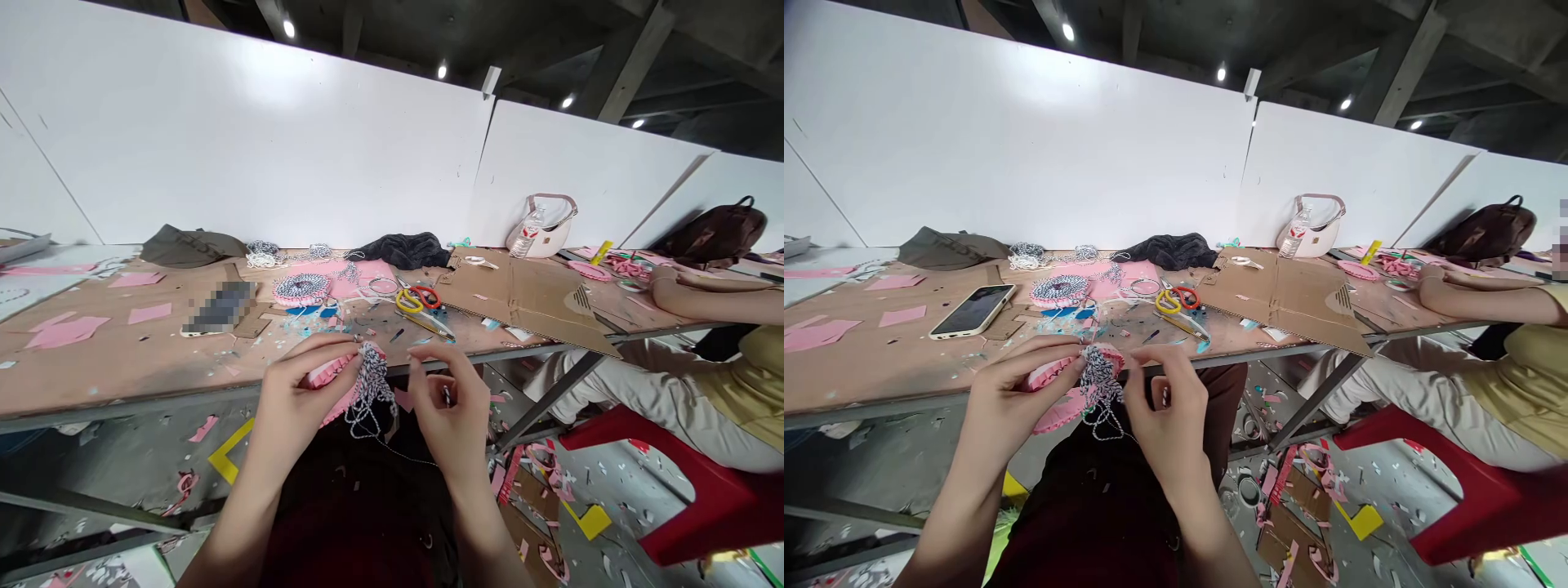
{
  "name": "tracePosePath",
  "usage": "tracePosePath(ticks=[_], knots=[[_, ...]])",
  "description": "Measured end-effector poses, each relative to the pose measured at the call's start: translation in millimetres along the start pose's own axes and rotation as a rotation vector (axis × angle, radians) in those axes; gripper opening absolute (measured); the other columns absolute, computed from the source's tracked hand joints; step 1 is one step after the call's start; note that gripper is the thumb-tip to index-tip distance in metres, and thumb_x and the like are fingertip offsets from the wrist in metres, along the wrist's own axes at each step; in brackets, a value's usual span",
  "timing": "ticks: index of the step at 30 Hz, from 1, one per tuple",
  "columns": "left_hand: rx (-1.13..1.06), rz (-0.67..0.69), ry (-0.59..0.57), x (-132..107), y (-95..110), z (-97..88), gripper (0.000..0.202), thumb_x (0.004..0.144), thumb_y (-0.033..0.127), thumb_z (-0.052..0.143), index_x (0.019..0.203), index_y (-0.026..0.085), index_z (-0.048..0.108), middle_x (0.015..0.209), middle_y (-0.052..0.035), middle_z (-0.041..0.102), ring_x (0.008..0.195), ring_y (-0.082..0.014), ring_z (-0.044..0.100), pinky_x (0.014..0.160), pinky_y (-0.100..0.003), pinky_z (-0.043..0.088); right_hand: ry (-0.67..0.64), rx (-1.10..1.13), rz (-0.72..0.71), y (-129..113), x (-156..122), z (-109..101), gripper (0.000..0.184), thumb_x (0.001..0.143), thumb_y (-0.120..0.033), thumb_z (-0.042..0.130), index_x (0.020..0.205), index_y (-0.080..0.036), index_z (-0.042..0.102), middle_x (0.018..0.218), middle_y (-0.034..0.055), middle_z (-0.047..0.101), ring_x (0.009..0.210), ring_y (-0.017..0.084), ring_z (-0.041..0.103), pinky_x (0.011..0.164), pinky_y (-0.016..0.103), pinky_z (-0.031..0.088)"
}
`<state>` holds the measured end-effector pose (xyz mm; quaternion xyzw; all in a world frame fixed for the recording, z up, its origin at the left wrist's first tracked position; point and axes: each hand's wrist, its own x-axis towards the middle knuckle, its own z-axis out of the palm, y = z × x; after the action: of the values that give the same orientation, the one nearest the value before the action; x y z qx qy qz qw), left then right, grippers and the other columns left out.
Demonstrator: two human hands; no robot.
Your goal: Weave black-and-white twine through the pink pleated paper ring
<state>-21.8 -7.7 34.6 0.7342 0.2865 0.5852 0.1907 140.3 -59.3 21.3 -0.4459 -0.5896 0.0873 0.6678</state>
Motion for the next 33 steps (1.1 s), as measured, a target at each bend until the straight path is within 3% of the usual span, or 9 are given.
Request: tracePosePath(ticks=[5,10,14,18,21,26,29,33], knots=[[-0.013,0.006,-0.031,-3.2,3.1,2.4,0.024,0.084,0.009,0.072,0.095,0.029,0.079,0.1,0.0025,0.077,0.092,-0.0135,0.071,0.084,-0.024,0.057,-0.1,-0.029,-0.006,-2.2,-0.8,9.3,0.014,0.086,-0.01,0.06,0.095,-0.02,0.066,0.084,0.0,0.064,0.067,0.011,0.054,0.047,0.02,0.038],[0.018,0.021,-0.01,-2.2,0.9,4.6,0.021,0.084,0.009,0.071,0.092,0.026,0.079,0.097,0.0001,0.077,0.091,-0.0163,0.071,0.083,-0.029,0.058,0.001,-0.059,0.032,1.5,1.4,3.1,0.015,0.083,-0.009,0.056,0.09,-0.02,0.063,0.081,-0.0022,0.062,0.052,0.007,0.041,0.044,0.021,0.03],[0.03,0.002,-0.017,-0.6,-0.6,2.1,0.015,0.084,0.013,0.071,0.089,0.025,0.079,0.094,-0.0018,0.077,0.088,-0.0192,0.072,0.081,-0.033,0.059,-0.036,-0.001,0.194,3.5,2.8,-6.6,0.012,0.079,-0.012,0.056,0.088,-0.019,0.058,0.084,-0.0021,0.06,0.044,0.003,0.03,0.041,0.022,0.024],[0.082,-0.045,0.071,0.3,-3.0,-4.3,0.011,0.084,0.019,0.072,0.088,0.026,0.078,0.097,-0.0018,0.077,0.093,-0.0217,0.071,0.087,-0.038,0.057,-0.075,0.274,0.328,9.0,5.9,-13.5,0.01,0.074,-0.013,0.053,0.08,-0.02,0.05,0.079,-0.0027,0.055,0.046,0.004,0.028,0.041,0.02,0.019],[0.102,-0.061,0.127,1.6,-5.5,-9.1,0.009,0.084,0.022,0.073,0.088,0.028,0.078,0.097,-0.0006,0.077,0.095,-0.0224,0.07,0.091,-0.04,0.056,-0.086,0.544,0.409,12.8,9.0,-18.7,0.008,0.078,-0.019,0.06,0.084,-0.02,0.054,0.077,-0.0038,0.053,0.045,0.003,0.023,0.041,0.02,0.014],[0.086,-0.113,0.259,3.3,-11.5,-20.2,0.009,0.083,0.023,0.075,0.088,0.03,0.078,0.096,0.0007,0.076,0.096,-0.0229,0.07,0.091,-0.041,0.055,-0.13,0.731,0.527,18.1,13.5,-27.6,0.01,0.082,-0.025,0.063,0.077,-0.018,0.057,0.071,-0.0062,0.048,0.04,-0.001,0.014,0.041,0.02,0.008],[0.041,-0.152,0.341,4.8,-13.8,-27.8,0.011,0.082,0.022,0.077,0.088,0.031,0.079,0.098,0.0014,0.076,0.098,-0.0234,0.069,0.092,-0.042,0.055,-0.135,0.649,0.503,17.5,11.7,-23.4,0.012,0.084,-0.029,0.064,0.078,-0.019,0.061,0.072,-0.005,0.053,0.04,0.0,0.017,0.04,0.02,0.011],[0.01,-0.093,0.251,7.1,-6.9,-25.7,0.013,0.082,0.02,0.076,0.088,0.032,0.08,0.095,0.0011,0.076,0.096,-0.0231,0.07,0.089,-0.041,0.056,-0.289,0.332,0.427,5.6,-1.3,6.1,0.018,0.086,-0.035,0.068,0.095,-0.02,0.069,0.089,0.0014,0.067,0.046,0.004,0.033,0.041,0.021,0.02]])
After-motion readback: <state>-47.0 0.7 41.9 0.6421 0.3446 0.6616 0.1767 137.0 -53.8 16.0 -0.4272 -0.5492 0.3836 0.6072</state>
